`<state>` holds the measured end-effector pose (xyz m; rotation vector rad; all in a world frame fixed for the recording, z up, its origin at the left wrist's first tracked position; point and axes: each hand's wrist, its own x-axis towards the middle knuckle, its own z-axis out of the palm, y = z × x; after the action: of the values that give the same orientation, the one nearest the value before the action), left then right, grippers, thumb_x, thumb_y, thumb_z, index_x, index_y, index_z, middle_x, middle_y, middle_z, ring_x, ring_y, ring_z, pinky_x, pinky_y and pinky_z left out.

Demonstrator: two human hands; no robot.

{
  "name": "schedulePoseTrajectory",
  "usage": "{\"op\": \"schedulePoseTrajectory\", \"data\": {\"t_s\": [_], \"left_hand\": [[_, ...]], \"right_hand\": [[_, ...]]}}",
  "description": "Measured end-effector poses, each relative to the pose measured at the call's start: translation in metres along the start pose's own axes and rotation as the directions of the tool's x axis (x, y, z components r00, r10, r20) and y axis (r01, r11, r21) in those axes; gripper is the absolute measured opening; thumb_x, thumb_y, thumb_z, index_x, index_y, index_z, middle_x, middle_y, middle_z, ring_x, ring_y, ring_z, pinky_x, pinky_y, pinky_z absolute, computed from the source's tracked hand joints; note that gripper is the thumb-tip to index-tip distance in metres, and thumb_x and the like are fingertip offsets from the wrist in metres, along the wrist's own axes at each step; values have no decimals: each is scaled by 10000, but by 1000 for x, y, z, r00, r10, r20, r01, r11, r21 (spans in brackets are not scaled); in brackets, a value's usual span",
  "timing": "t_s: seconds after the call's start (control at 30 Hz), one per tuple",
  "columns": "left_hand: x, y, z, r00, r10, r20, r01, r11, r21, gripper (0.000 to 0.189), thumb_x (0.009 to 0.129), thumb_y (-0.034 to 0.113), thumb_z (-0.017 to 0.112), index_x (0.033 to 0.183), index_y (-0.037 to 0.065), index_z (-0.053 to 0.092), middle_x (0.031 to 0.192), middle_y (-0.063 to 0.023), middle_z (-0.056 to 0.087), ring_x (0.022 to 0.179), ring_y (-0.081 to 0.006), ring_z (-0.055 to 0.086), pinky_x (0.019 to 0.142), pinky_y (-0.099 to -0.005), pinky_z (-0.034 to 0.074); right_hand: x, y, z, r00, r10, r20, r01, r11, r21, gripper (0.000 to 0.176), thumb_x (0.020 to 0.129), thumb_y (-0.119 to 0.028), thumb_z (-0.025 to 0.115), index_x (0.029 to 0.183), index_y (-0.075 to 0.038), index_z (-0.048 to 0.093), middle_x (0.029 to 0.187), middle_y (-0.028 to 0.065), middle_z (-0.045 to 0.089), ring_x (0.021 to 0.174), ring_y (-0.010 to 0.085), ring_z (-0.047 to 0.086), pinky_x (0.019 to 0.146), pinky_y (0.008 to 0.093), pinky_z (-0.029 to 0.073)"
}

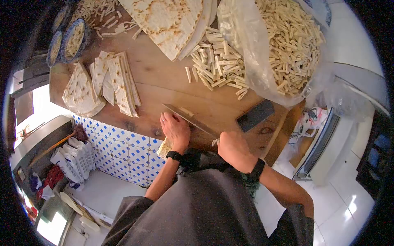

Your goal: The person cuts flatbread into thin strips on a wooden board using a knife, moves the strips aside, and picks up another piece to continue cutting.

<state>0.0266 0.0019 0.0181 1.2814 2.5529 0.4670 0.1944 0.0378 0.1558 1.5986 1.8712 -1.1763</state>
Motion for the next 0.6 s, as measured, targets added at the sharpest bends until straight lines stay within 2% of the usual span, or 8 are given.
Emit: {"op": "schedulePoseTrajectory", "data": {"t_s": [0.03,0.13,0.2,0.33,0.4,0.53,0.6], "left_hand": [[0,-1,2,999,17,-29,-16,1000,10,127,832,119,565,842,13,496,900,-199,545,873,-381,529,737,-477,430],[1,-1,-2,999,-7,43,9,999,-35,118,824,109,566,837,18,492,899,-193,539,862,-379,526,729,-475,428],[3,0,-3,999,-15,50,16,999,-30,115,822,104,567,838,18,492,903,-191,538,864,-378,526,729,-474,428],[4,1,-4,998,-34,61,34,999,-9,113,820,91,568,845,18,485,912,-192,535,868,-377,525,731,-475,427],[4,0,-1,999,-26,48,27,1000,-7,112,824,87,563,847,16,480,915,-195,535,870,-378,525,731,-477,426],[3,2,-4,1000,18,-1,-18,999,-37,108,839,75,547,847,10,462,920,-208,538,873,-386,524,732,-485,421],[1,1,-3,1000,21,-10,-22,999,-25,104,842,73,544,852,5,465,919,-212,540,878,-391,525,740,-486,422]], "right_hand": [[2,-1,1,1000,13,7,-13,1000,-1,313,878,-205,605,761,84,636,730,304,605,720,460,616,646,510,483],[10,-5,5,999,19,42,-18,999,-35,309,873,-215,614,774,77,640,731,299,610,704,457,615,625,507,481],[18,-10,9,1000,18,-21,-18,1000,3,291,860,-224,630,800,61,651,728,282,621,707,441,625,630,495,488],[45,-26,30,999,48,-12,-48,999,-9,217,825,-184,623,784,28,647,727,257,629,716,436,634,650,508,504],[51,-20,47,989,8,-149,-11,1000,-20,226,822,-202,636,780,20,652,732,242,637,709,425,640,642,508,508],[53,-12,63,978,-61,-198,56,998,-33,220,821,-203,642,781,12,656,745,231,646,707,415,645,635,503,515],[50,-18,61,985,35,-171,-30,999,30,208,800,-181,656,835,24,650,789,269,641,782,425,637,687,497,507]]}}
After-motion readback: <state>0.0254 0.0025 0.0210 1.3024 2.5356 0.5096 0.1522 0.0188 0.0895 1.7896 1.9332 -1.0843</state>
